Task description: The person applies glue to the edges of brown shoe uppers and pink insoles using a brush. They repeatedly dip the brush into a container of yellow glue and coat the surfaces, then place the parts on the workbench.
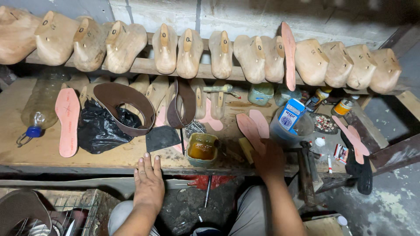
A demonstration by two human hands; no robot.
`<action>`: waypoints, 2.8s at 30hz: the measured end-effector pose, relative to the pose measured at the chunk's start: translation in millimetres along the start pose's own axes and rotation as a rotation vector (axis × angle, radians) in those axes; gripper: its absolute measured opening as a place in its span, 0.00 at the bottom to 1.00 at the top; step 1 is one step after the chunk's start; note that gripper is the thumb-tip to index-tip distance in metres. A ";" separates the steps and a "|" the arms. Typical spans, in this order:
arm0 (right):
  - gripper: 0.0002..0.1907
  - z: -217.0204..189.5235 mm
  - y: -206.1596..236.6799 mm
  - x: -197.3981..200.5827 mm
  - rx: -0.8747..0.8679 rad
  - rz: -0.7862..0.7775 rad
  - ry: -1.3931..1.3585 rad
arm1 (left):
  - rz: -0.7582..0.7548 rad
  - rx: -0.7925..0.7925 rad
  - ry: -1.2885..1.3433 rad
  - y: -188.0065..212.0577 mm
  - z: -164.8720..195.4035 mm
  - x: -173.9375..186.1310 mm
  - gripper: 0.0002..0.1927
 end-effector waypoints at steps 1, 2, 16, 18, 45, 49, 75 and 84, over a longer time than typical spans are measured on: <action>0.29 13.6 -4.4 -10.6 -0.069 -0.106 0.066 | 0.002 0.002 -0.014 -0.8 0.2 -0.2 0.39; 0.31 20.4 -5.9 -15.6 -0.068 -0.165 0.074 | 0.004 0.004 0.009 -0.9 0.5 -0.5 0.39; 0.29 49.1 -3.9 -10.8 -0.259 -0.170 -0.222 | 0.088 0.005 0.143 0.7 -3.9 0.7 0.40; 0.21 48.0 -9.7 -8.0 -0.224 -0.126 -0.261 | 0.096 0.006 0.168 1.3 -4.3 -1.1 0.39; 0.11 -114.7 81.4 -47.7 -0.563 -0.388 -1.611 | 0.470 -0.465 1.770 80.6 -17.3 98.1 0.37; 0.12 -132.0 111.6 -59.0 -0.636 -0.511 -1.557 | 0.197 -0.312 2.595 91.4 2.3 93.7 0.22; 0.20 -75.9 33.2 -66.4 -0.714 -0.202 -1.637 | -0.117 -0.272 2.647 96.3 2.5 65.7 0.28; 0.15 -175.7 -10.2 -31.0 0.379 -0.183 -0.391 | -0.005 -0.249 2.630 88.2 -16.5 66.3 0.29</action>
Point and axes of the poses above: each hand's wrist, its own y-axis away from the middle knuckle, its own x-axis out of the back of the hand, z = x × y, the point moved 10 cm from there along -y, towards the middle knuckle, and after that the axes turned 5 degrees about -y, right-handed, at the moved point
